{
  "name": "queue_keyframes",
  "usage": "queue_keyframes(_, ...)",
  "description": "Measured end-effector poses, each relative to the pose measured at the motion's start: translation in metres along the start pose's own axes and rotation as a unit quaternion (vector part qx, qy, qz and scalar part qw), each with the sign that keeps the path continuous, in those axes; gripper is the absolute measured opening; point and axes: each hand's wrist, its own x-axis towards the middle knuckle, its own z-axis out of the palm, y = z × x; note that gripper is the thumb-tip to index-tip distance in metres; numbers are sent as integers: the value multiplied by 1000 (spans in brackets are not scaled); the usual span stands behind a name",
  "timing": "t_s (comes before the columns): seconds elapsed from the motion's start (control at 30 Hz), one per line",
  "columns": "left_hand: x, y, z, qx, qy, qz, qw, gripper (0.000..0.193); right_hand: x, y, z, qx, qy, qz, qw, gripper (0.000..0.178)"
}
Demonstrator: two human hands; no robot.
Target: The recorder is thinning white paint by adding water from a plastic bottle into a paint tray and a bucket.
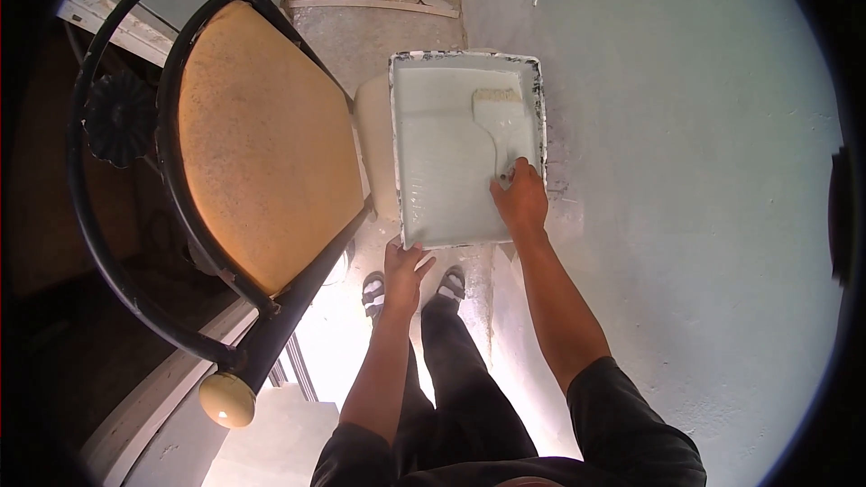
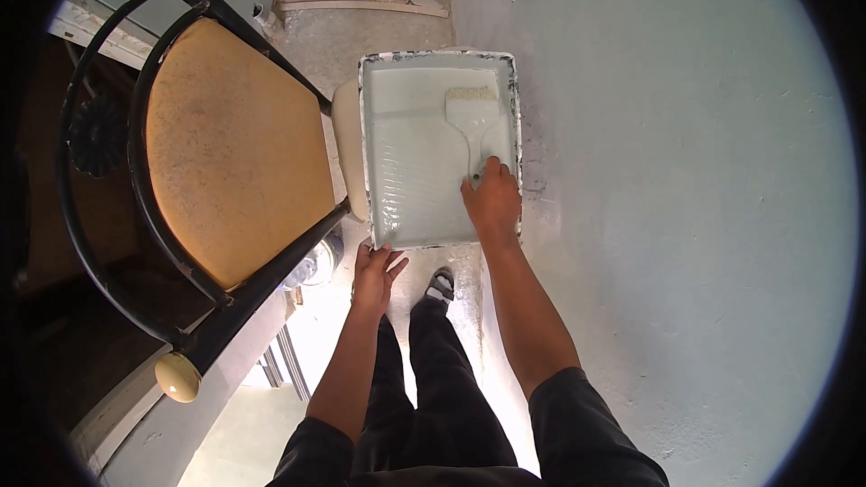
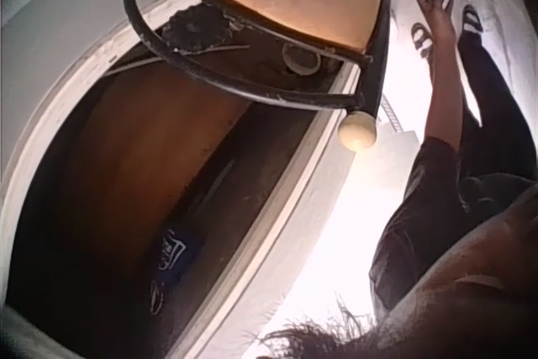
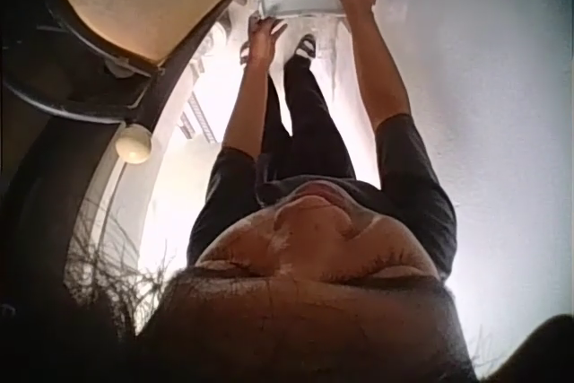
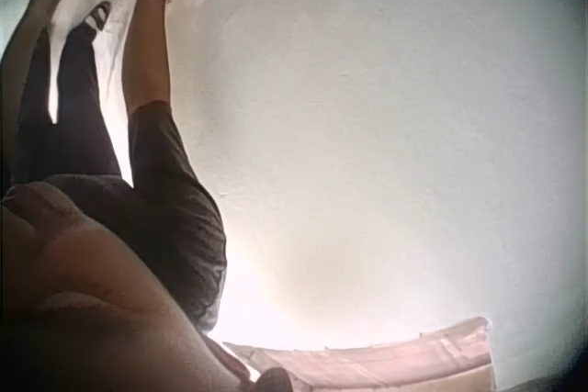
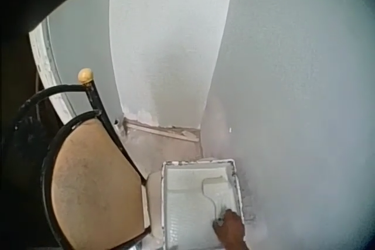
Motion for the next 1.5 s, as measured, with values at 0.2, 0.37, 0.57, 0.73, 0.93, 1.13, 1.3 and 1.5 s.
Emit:
queue_keyframes(0.2, 7, 1, 5, -37, -22, 6, 999, 28, 4, -2, -2, -28, -11, 9, 1000, 41)
queue_keyframes(0.37, 12, 3, 3, -53, -33, 4, 998, 30, 2, -2, -2, -33, 22, -9, 999, 43)
queue_keyframes(0.57, 17, 5, 5, -53, -48, 1, 997, 32, 4, 5, -2, -46, 37, -31, 998, 44)
queue_keyframes(0.73, 12, 17, 8, -89, -91, -30, 991, 48, 3, -8, -27, -16, 68, -27, 997, 42)
queue_keyframes(0.93, 5, 38, 14, -69, -145, -48, 986, 66, 25, -12, -62, 104, 118, -57, 986, 33)
queue_keyframes(1.13, -1, 46, 20, -37, -92, -20, 995, 57, 66, -16, -83, 167, 132, -105, 972, 19)
queue_keyframes(1.3, -21, 69, 33, -5, -59, -23, 998, 53, 101, -33, -105, 197, 109, -113, 968, 17)
queue_keyframes(1.5, -39, 108, 25, 30, -55, -54, 997, 52, 105, -63, -113, 157, 43, -111, 980, 21)
